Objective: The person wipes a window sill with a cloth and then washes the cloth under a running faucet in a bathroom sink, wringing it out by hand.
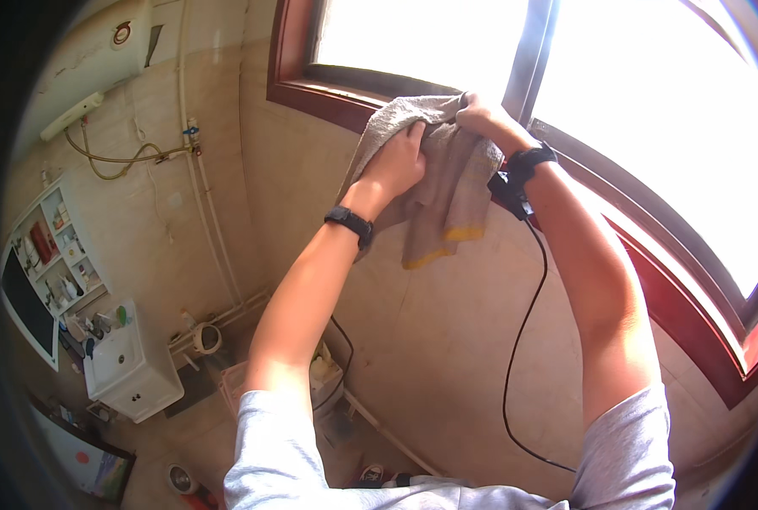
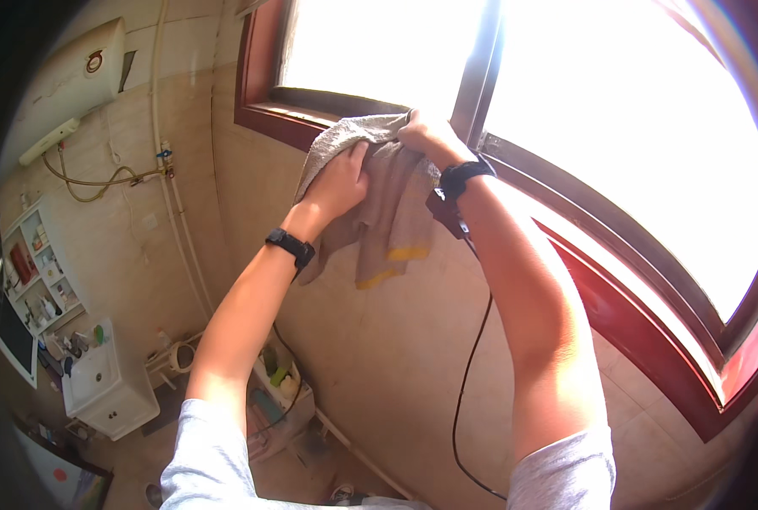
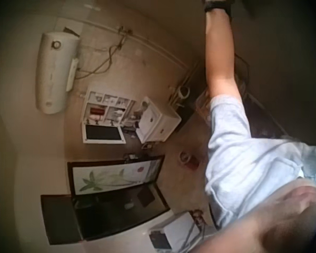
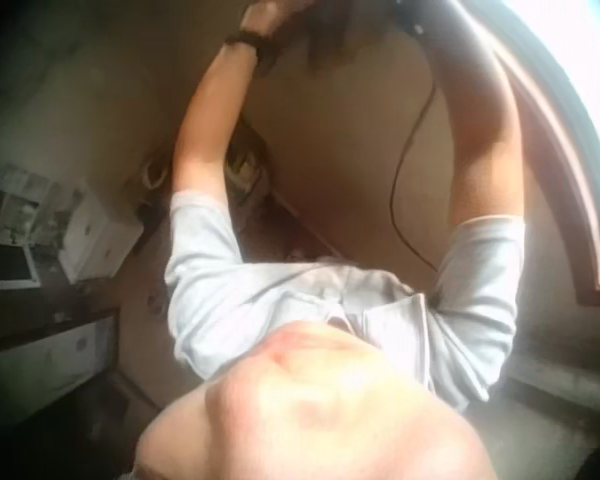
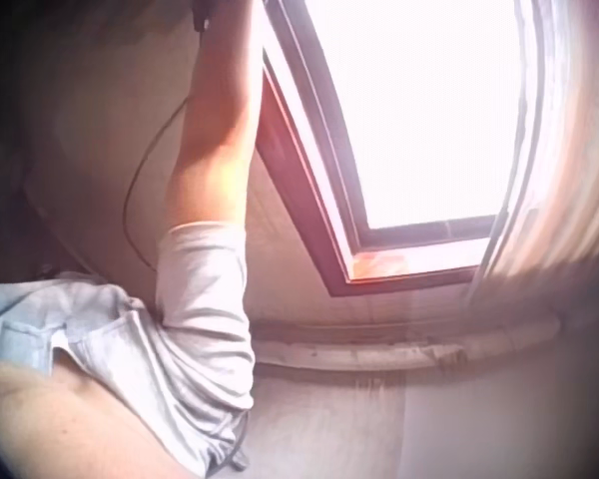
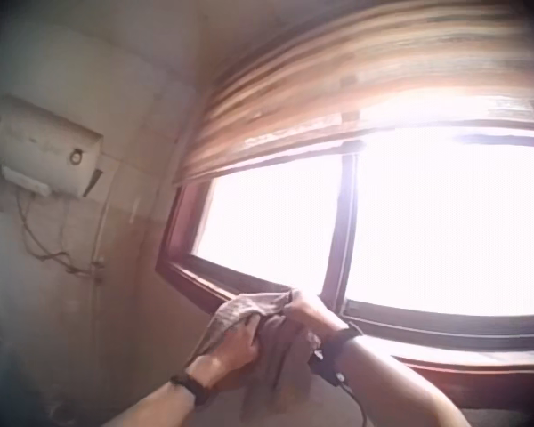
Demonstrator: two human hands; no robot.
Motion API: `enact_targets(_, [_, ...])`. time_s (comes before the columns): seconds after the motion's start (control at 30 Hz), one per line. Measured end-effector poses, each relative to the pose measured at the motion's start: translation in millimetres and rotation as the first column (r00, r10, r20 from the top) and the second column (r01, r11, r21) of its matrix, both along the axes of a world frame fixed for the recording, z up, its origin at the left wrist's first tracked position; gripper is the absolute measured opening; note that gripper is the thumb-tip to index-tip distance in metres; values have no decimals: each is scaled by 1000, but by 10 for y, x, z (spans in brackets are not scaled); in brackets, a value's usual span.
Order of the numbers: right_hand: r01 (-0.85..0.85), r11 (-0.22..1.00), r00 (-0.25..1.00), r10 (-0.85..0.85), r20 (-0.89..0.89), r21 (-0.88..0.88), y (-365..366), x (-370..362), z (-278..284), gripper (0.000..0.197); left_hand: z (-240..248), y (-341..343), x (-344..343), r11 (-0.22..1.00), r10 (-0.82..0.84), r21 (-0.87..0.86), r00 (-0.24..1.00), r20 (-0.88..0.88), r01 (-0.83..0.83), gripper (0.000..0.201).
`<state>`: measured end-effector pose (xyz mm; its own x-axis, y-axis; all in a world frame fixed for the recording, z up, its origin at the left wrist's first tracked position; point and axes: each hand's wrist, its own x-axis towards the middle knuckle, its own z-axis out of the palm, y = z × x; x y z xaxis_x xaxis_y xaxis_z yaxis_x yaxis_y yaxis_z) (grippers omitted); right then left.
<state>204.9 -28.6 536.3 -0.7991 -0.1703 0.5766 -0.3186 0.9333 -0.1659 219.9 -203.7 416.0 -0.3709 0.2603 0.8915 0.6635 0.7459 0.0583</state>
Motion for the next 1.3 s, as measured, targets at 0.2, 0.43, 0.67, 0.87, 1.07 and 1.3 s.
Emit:
enact_targets(0.2, [-456,792,797,567,209,-406,-63,-144,-102,17,164,-181,-119,992,-107,85,960,258,88,63])
enact_targets(0.43, [-479,643,716,680,158,-597,-1191,-122,-219,49,-18,-701,-97,978,-109,161,983,-147,133,47])
enact_targets(0.67, [-634,51,528,757,-384,-771,-1991,209,-1416,69,-646,-1420,882,970,188,155,982,7,-187,51])
enact_targets(0.87, [64,-480,234,860,-454,-875,-2172,727,-2081,38,-1588,-1528,1796,964,56,213,906,420,-158,55])
enact_targets(1.07, [422,-385,19,909,-416,-821,-2253,787,-2933,17,-3077,-1155,2905,957,210,-20,647,733,-288,58])
enact_targets(1.3, [542,-115,-46,985,-166,-833,-1891,939,-3895,11,-4764,-737,4400,897,153,-24,260,953,-441,27])
